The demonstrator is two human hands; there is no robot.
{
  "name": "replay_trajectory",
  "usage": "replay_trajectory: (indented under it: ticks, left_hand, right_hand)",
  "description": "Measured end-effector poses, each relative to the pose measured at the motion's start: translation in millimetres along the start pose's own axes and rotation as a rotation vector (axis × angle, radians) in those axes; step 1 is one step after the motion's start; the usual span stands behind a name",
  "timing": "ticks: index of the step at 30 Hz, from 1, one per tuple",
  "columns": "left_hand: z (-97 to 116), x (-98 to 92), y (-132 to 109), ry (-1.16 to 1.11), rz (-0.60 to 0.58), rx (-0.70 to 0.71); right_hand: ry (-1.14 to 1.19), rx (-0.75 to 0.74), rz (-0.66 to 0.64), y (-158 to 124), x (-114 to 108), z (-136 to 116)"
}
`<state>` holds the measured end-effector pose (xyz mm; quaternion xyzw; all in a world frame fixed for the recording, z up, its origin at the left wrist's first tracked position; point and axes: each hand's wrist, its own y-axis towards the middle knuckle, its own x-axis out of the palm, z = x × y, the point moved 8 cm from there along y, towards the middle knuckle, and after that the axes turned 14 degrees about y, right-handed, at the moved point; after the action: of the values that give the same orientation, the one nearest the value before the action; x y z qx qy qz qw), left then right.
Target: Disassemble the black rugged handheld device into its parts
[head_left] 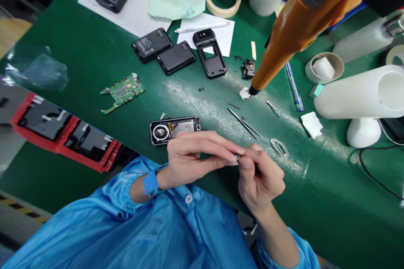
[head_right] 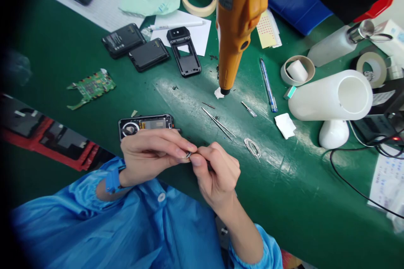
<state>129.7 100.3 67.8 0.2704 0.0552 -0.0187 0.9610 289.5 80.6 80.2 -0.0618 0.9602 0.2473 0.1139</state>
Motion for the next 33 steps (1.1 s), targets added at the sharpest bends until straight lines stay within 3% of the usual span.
replay_trajectory:
  ticks: [33]
  left_hand:
    - [-0.2,0.6,1.1,-0.030,0.004,-0.014]
  right_hand:
    - [-0.040,-0.083,-0.010,3.1,2.5,-7.6]
